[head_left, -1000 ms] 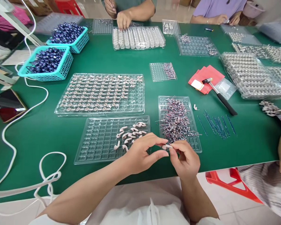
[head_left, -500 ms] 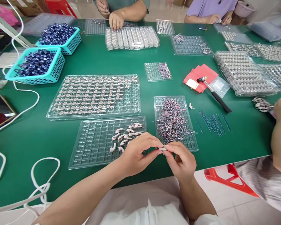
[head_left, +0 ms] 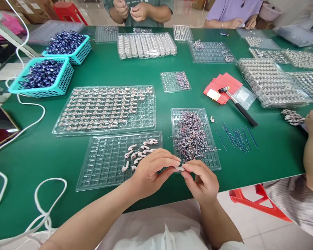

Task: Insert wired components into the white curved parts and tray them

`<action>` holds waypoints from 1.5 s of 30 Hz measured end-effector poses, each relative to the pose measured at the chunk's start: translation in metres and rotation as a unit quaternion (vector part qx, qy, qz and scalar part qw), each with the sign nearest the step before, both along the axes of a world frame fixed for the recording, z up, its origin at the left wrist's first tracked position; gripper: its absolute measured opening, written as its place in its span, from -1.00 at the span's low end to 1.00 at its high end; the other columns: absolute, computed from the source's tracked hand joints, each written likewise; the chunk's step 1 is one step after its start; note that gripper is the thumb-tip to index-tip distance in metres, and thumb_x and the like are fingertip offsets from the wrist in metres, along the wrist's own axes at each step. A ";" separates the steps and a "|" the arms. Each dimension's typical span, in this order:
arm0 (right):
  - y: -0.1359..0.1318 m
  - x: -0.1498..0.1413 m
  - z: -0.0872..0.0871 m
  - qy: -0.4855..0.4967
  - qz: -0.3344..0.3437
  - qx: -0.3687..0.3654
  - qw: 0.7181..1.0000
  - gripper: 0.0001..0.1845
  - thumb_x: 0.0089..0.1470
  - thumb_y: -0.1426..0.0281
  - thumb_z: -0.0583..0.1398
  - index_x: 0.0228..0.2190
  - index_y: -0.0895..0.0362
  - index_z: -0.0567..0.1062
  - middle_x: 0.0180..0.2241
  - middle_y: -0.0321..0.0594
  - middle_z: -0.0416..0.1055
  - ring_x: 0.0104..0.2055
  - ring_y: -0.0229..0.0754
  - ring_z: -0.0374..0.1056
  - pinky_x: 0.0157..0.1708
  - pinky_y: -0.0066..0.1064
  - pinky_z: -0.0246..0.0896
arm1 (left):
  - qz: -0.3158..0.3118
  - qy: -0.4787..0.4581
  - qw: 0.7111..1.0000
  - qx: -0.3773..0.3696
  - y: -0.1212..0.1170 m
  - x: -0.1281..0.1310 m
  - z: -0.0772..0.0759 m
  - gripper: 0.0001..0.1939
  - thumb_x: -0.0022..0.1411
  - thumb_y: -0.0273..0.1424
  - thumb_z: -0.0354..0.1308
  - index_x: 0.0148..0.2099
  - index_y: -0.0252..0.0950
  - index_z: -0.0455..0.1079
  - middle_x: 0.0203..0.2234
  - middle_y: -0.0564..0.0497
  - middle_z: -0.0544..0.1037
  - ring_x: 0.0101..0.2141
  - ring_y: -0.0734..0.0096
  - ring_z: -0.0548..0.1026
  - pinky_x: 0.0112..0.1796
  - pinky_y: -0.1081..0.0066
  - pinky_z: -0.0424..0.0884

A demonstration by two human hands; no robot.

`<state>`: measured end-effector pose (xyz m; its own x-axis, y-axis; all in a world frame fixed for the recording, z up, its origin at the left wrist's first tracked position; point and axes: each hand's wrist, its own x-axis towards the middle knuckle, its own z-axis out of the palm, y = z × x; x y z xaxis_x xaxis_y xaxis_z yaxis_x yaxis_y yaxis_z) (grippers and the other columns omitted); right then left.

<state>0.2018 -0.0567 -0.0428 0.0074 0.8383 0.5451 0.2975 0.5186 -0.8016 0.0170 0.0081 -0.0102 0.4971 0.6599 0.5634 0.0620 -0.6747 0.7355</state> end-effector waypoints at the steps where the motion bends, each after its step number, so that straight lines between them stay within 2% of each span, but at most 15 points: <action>1: 0.000 0.000 0.000 -0.002 0.000 0.001 1.000 -0.48 0.04 0.74 0.24 -0.03 0.04 0.49 -0.24 -0.21 0.53 -0.24 -0.21 0.47 -0.29 -0.36 0.43 | -0.002 0.001 1.000 0.001 0.000 0.000 0.000 -0.74 0.26 -0.66 0.21 -0.05 -0.29 0.43 -0.22 -0.09 0.63 -0.22 0.33 0.54 -0.20 0.29 0.52; 7: 0.001 0.001 0.001 -0.019 -0.002 0.001 1.000 -0.54 0.05 0.72 0.23 -0.06 0.06 0.49 -0.26 -0.20 0.53 -0.25 -0.22 0.48 -0.30 -0.38 0.43 | -0.013 0.007 1.000 0.006 0.001 0.000 0.001 -0.74 0.26 -0.61 0.23 -0.02 -0.30 0.44 -0.24 -0.12 0.61 -0.22 0.30 0.52 -0.20 0.27 0.50; 15: 0.001 -0.002 0.000 -0.044 -0.007 -0.012 0.999 -0.65 0.10 0.65 0.21 -0.12 0.06 0.47 -0.29 -0.22 0.57 -0.25 -0.21 0.52 -0.27 -0.39 0.46 | -0.031 0.021 0.998 -0.056 -0.007 0.001 -0.001 -0.79 0.29 -0.64 0.12 -0.06 -0.33 0.39 -0.21 -0.15 0.60 -0.17 0.31 0.54 -0.14 0.27 0.50; 21: -0.002 0.000 -0.001 -0.011 -0.006 -0.034 0.999 -0.62 0.13 0.65 0.18 -0.08 0.03 0.47 -0.24 -0.19 0.60 -0.16 -0.15 0.54 -0.21 -0.32 0.50 | -0.024 0.036 0.996 -0.079 -0.006 0.000 0.002 -0.80 0.32 -0.63 0.08 -0.07 -0.30 0.40 -0.20 -0.12 0.63 -0.18 0.35 0.58 -0.17 0.34 0.52; 28: -0.003 0.001 -0.001 -0.001 -0.006 -0.020 1.000 -0.55 0.10 0.69 0.18 -0.05 0.03 0.48 -0.21 -0.18 0.60 -0.16 -0.15 0.54 -0.21 -0.30 0.51 | -0.021 0.018 0.997 -0.069 -0.005 0.001 0.002 -0.81 0.32 -0.64 0.11 -0.08 -0.33 0.43 -0.20 -0.13 0.64 -0.15 0.36 0.59 -0.12 0.39 0.52; 35: -0.003 0.001 0.000 -0.004 -0.012 -0.017 1.000 -0.58 0.12 0.66 0.18 -0.05 0.02 0.48 -0.21 -0.19 0.60 -0.18 -0.15 0.55 -0.23 -0.30 0.53 | -0.017 0.015 0.998 -0.065 -0.004 0.001 0.002 -0.80 0.32 -0.64 0.11 -0.08 -0.32 0.44 -0.20 -0.14 0.65 -0.14 0.35 0.59 -0.12 0.36 0.52; 41: -0.002 0.001 0.001 -0.015 -0.019 -0.014 1.000 -0.60 0.13 0.65 0.18 -0.06 0.01 0.48 -0.23 -0.20 0.61 -0.20 -0.15 0.56 -0.24 -0.31 0.53 | -0.008 0.023 0.998 -0.052 -0.004 0.000 0.001 -0.81 0.34 -0.59 0.13 -0.06 -0.27 0.44 -0.17 -0.12 0.64 -0.17 0.33 0.59 -0.15 0.31 0.53; 45: -0.002 0.001 0.001 -0.021 -0.018 -0.010 1.000 -0.58 0.11 0.66 0.20 -0.06 0.03 0.49 -0.23 -0.19 0.61 -0.19 -0.16 0.56 -0.23 -0.32 0.52 | -0.010 0.016 0.999 -0.028 -0.002 0.001 0.002 -0.82 0.34 -0.57 0.15 -0.05 -0.28 0.46 -0.21 -0.11 0.64 -0.20 0.34 0.59 -0.19 0.34 0.53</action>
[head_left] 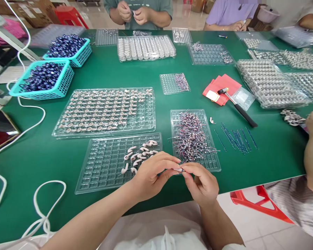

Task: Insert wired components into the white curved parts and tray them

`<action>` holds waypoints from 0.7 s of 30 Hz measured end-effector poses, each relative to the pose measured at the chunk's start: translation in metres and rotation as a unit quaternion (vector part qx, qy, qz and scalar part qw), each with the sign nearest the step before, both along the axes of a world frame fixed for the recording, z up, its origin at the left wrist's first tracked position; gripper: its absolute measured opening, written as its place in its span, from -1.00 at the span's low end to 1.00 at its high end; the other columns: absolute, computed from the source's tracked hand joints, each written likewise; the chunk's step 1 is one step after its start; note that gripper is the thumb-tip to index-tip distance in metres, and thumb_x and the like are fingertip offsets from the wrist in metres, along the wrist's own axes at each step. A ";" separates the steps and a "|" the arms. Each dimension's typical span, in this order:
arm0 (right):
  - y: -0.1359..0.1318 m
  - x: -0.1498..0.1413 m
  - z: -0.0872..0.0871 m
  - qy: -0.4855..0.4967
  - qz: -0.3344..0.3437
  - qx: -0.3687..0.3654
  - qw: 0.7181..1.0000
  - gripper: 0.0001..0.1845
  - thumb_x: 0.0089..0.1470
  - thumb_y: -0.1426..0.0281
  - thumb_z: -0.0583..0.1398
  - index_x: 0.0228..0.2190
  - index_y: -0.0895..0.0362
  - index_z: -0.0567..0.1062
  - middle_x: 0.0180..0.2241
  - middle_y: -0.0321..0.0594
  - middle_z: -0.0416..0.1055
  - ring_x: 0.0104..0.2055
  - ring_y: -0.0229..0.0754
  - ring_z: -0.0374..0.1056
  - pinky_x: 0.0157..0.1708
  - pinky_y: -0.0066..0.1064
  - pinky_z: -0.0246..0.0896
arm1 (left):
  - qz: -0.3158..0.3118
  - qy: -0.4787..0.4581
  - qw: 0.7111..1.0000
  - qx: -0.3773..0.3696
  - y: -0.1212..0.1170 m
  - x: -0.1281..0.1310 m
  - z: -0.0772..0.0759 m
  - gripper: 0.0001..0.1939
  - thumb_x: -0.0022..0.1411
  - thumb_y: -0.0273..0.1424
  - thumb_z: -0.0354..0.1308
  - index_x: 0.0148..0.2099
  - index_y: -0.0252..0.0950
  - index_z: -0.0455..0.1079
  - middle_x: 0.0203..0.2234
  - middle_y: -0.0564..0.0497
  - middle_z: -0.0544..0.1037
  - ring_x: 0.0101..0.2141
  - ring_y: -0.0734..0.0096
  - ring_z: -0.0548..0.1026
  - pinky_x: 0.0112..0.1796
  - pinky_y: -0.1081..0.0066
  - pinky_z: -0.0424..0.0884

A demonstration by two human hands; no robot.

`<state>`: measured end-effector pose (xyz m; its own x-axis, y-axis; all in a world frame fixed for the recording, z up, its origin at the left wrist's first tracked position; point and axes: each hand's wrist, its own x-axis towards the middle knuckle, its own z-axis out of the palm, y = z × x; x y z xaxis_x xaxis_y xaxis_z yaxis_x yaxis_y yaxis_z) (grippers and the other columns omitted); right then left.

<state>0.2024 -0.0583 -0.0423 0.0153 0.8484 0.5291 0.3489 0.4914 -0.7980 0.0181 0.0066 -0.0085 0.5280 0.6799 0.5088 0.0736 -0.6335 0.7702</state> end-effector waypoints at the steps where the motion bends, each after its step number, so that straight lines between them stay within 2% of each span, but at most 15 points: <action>1: 0.000 0.000 0.000 -0.003 -0.001 -0.001 1.000 -0.58 0.11 0.66 0.21 -0.06 0.03 0.49 -0.23 -0.19 0.61 -0.19 -0.16 0.56 -0.23 -0.32 0.52 | -0.001 -0.001 1.000 0.002 0.000 0.000 0.000 -0.82 0.34 -0.56 0.15 -0.05 -0.27 0.46 -0.23 -0.10 0.64 -0.21 0.35 0.59 -0.19 0.35 0.53; 10: 0.002 0.000 0.001 -0.021 -0.007 0.005 1.000 -0.60 0.11 0.65 0.21 -0.06 0.03 0.49 -0.23 -0.19 0.61 -0.20 -0.17 0.56 -0.23 -0.34 0.52 | 0.003 0.004 1.000 0.001 0.000 0.000 -0.005 -0.82 0.33 -0.57 0.17 -0.06 -0.27 0.45 -0.26 -0.08 0.66 -0.26 0.35 0.59 -0.22 0.35 0.51; 13: 0.002 -0.001 0.001 -0.031 -0.003 0.005 0.999 -0.60 0.11 0.65 0.21 -0.06 0.03 0.48 -0.23 -0.19 0.61 -0.20 -0.18 0.56 -0.23 -0.35 0.52 | -0.004 0.006 1.000 0.017 0.002 -0.001 -0.003 -0.80 0.33 -0.58 0.16 -0.04 -0.26 0.46 -0.25 -0.07 0.66 -0.24 0.36 0.59 -0.21 0.34 0.51; 21: 0.003 -0.001 0.002 -0.034 -0.002 -0.004 0.999 -0.64 0.14 0.61 0.21 -0.08 0.02 0.50 -0.26 -0.21 0.61 -0.24 -0.18 0.57 -0.27 -0.35 0.53 | -0.010 0.023 1.000 -0.004 0.003 -0.002 0.000 -0.83 0.35 -0.54 0.15 -0.05 -0.24 0.46 -0.29 -0.04 0.66 -0.28 0.36 0.59 -0.24 0.35 0.52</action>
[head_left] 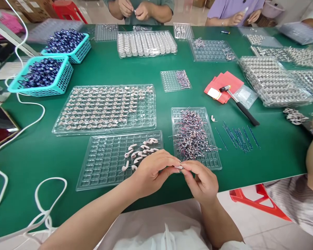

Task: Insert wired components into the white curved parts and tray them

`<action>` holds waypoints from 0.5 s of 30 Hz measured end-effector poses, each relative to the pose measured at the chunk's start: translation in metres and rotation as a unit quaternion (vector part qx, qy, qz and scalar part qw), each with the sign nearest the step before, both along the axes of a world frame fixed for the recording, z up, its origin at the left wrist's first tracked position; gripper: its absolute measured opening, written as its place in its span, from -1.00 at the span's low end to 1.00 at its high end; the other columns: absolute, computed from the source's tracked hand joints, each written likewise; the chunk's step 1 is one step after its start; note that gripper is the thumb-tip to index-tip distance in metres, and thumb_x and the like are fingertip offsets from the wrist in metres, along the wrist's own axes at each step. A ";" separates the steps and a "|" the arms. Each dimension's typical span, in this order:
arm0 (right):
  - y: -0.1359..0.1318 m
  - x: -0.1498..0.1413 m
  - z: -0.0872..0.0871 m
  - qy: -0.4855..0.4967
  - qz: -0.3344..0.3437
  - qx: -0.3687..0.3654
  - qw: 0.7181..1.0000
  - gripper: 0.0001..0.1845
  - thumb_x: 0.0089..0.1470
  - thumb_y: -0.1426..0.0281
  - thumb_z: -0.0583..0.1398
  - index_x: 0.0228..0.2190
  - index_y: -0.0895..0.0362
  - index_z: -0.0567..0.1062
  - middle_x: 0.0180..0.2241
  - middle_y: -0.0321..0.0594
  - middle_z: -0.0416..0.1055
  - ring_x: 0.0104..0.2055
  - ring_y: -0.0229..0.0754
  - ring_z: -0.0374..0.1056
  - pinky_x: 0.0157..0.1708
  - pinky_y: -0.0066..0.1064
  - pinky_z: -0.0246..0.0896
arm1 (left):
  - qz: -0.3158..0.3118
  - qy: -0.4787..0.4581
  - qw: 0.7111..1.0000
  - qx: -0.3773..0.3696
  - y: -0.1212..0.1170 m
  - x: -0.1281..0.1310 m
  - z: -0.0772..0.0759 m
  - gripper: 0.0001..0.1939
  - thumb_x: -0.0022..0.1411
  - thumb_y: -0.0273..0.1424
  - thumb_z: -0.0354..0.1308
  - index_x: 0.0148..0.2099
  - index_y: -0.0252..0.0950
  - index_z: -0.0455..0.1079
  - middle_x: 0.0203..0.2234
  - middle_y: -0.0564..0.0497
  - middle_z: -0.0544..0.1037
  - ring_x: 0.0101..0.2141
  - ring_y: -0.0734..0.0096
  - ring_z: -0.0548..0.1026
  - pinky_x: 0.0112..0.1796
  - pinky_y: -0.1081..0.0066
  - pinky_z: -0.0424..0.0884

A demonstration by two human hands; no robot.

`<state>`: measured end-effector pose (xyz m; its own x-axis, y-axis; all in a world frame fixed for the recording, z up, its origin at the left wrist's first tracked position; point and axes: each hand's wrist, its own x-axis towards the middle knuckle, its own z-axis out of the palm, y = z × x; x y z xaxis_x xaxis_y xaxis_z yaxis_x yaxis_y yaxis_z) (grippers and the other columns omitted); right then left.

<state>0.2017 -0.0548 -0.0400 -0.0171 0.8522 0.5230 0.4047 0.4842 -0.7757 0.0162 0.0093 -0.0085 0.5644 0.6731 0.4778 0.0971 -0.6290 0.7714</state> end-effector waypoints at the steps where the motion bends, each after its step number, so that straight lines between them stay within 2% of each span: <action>1: 0.000 0.000 0.000 -0.003 -0.002 0.001 1.000 -0.65 0.14 0.61 0.21 -0.08 0.02 0.50 -0.27 -0.21 0.62 -0.24 -0.18 0.57 -0.27 -0.36 0.53 | -0.001 0.002 1.000 -0.001 0.000 0.000 0.000 -0.82 0.35 -0.54 0.15 -0.05 -0.24 0.46 -0.29 -0.04 0.66 -0.28 0.35 0.59 -0.24 0.35 0.52; 15: -0.001 0.000 -0.001 -0.002 -0.008 -0.002 1.000 -0.63 0.13 0.60 0.23 -0.07 0.01 0.53 -0.27 -0.23 0.62 -0.25 -0.18 0.57 -0.26 -0.36 0.53 | -0.002 0.005 1.000 -0.006 0.000 0.000 -0.001 -0.81 0.32 -0.57 0.19 -0.06 -0.24 0.46 -0.29 -0.04 0.68 -0.29 0.33 0.60 -0.23 0.32 0.53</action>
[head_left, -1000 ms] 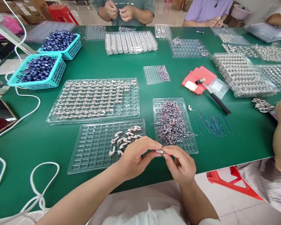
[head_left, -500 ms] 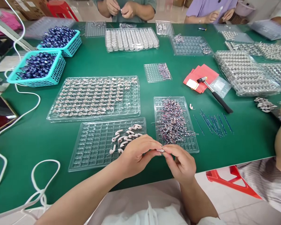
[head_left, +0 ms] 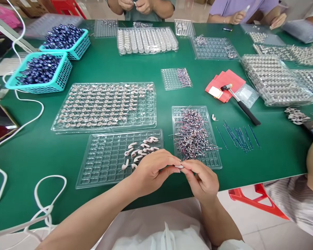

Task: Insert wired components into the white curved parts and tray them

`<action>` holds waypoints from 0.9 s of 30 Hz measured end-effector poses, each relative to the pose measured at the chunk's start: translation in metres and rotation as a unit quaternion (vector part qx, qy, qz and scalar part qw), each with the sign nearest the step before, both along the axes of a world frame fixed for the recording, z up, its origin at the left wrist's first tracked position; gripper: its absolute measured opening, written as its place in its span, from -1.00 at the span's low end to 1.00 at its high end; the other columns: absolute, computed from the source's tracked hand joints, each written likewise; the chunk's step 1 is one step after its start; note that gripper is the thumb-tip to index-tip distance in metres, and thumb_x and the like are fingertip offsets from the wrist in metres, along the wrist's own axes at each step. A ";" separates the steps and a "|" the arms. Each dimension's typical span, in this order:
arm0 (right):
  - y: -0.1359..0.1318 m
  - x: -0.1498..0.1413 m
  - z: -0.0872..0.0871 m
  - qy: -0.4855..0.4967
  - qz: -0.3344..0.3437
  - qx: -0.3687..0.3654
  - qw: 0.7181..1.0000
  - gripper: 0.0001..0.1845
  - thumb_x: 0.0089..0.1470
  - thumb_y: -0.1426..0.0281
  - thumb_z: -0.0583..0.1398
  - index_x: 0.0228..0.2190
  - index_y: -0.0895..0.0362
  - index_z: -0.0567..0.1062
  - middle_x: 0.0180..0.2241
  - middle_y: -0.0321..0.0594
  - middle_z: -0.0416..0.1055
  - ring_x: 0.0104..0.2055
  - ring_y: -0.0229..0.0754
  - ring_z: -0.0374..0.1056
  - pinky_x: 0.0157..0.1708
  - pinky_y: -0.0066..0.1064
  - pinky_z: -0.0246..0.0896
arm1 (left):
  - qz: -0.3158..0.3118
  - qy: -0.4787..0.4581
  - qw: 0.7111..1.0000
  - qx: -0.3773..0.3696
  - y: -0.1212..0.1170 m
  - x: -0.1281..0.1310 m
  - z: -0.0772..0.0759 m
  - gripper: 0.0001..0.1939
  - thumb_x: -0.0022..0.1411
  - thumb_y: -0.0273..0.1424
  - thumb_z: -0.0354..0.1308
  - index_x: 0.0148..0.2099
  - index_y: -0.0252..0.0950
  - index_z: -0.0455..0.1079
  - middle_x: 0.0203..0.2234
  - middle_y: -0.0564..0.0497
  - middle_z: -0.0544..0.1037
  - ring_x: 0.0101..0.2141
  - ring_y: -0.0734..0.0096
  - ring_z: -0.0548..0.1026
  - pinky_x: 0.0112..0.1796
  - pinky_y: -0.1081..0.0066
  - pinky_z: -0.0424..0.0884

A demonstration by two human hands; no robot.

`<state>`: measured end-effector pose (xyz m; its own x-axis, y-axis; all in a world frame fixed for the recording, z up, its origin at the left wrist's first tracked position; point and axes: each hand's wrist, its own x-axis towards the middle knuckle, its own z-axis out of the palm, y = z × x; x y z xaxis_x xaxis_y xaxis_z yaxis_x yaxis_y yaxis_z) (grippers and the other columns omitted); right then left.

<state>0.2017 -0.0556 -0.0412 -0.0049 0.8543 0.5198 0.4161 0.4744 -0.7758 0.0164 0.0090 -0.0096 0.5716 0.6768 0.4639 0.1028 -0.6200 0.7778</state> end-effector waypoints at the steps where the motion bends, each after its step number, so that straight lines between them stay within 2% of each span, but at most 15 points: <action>1: 0.000 0.000 0.000 -0.001 0.001 0.001 1.000 -0.62 0.13 0.61 0.23 -0.06 0.01 0.53 -0.27 -0.23 0.62 -0.25 -0.18 0.57 -0.25 -0.36 0.52 | 0.001 -0.001 1.000 -0.001 0.000 0.000 0.000 -0.81 0.31 -0.57 0.20 -0.07 -0.24 0.46 -0.29 -0.03 0.68 -0.29 0.34 0.60 -0.23 0.33 0.53; 13: 0.001 0.000 -0.001 -0.002 0.013 0.009 1.000 -0.59 0.11 0.65 0.23 -0.05 0.03 0.51 -0.26 -0.22 0.61 -0.25 -0.20 0.55 -0.27 -0.37 0.50 | 0.012 -0.006 1.000 0.014 -0.001 0.000 -0.005 -0.79 0.30 -0.59 0.20 -0.06 -0.23 0.47 -0.28 -0.03 0.68 -0.28 0.35 0.61 -0.23 0.33 0.52; 23: 0.000 -0.001 -0.001 0.028 0.025 -0.019 0.999 -0.57 0.12 0.66 0.22 -0.04 0.01 0.50 -0.24 -0.22 0.61 -0.23 -0.19 0.55 -0.26 -0.36 0.49 | 0.007 0.007 0.997 -0.077 -0.001 -0.001 0.002 -0.84 0.28 -0.58 0.24 -0.12 -0.28 0.50 -0.30 0.00 0.67 -0.30 0.41 0.57 -0.24 0.41 0.47; 27: 0.001 0.000 0.000 0.037 0.033 -0.022 0.999 -0.57 0.11 0.67 0.22 -0.06 0.02 0.50 -0.24 -0.23 0.60 -0.23 -0.21 0.54 -0.25 -0.38 0.48 | 0.006 0.019 0.996 -0.090 -0.002 -0.003 0.003 -0.85 0.28 -0.56 0.23 -0.11 -0.28 0.50 -0.31 0.00 0.66 -0.30 0.40 0.56 -0.25 0.41 0.46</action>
